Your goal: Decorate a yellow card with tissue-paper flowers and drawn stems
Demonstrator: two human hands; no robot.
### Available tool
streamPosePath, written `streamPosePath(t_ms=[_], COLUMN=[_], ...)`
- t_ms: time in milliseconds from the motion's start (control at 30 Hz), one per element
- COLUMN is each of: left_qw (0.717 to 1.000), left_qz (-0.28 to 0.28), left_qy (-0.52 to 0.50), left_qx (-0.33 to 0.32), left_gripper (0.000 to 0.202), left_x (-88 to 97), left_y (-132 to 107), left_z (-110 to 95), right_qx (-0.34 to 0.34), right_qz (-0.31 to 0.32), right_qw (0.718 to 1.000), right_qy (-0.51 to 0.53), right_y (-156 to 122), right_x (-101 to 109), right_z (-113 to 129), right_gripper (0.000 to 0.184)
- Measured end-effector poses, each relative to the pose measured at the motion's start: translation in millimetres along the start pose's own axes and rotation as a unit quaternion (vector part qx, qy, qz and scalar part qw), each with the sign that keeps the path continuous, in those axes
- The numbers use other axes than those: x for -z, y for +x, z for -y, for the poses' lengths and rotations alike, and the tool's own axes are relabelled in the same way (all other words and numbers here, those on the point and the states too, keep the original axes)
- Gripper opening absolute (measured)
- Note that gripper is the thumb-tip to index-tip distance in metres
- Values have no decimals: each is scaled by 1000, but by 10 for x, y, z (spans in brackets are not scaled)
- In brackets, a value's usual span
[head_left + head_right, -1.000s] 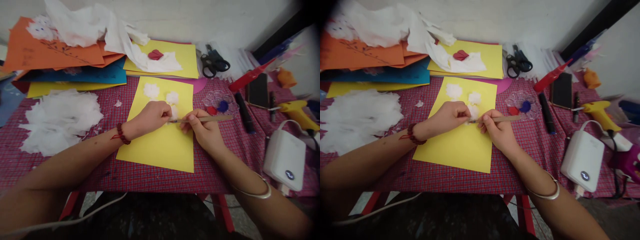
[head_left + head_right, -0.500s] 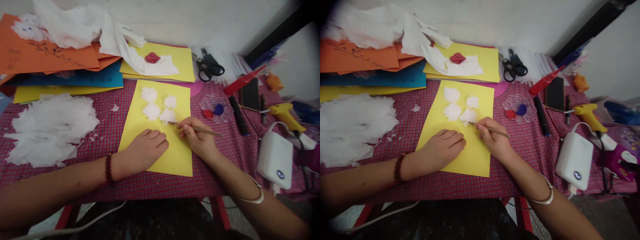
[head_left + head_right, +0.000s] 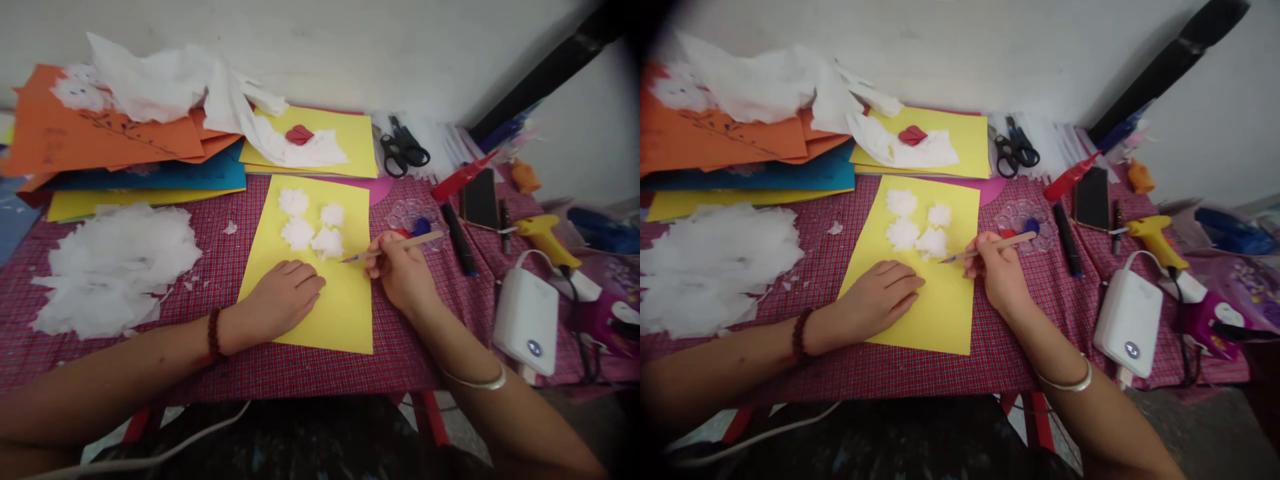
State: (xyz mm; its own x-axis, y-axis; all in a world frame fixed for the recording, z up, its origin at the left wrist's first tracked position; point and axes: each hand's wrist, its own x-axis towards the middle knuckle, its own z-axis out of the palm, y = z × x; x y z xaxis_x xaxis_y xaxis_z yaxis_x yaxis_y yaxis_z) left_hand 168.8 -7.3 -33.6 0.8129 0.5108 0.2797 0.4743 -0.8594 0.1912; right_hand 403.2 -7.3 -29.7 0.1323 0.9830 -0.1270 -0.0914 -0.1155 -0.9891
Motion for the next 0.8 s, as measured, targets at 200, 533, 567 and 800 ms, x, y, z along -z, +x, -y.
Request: streamPosePath(t_ms=[200, 533, 567, 800], left_qw=[1000, 996, 997, 999], left_qz=[-3, 37, 43, 32], left_qy=[-15, -64, -52, 10], left_qx=[13, 40, 31, -35], left_gripper=[21, 23, 21, 15], left_x=[50, 64, 60, 14], left_y=[16, 49, 48, 31], left_z=[54, 170, 158, 49], right_qx=[21, 2, -19, -74], right_qz=[47, 55, 45, -34], right_qw=[997, 995, 996, 995], right_qy=[-54, -81, -74, -65], right_y=[-59, -85, -93, -68], right_x=[-3, 48, 64, -1], right_z=[-10, -27, -41, 40], right_gripper=[34, 28, 27, 23])
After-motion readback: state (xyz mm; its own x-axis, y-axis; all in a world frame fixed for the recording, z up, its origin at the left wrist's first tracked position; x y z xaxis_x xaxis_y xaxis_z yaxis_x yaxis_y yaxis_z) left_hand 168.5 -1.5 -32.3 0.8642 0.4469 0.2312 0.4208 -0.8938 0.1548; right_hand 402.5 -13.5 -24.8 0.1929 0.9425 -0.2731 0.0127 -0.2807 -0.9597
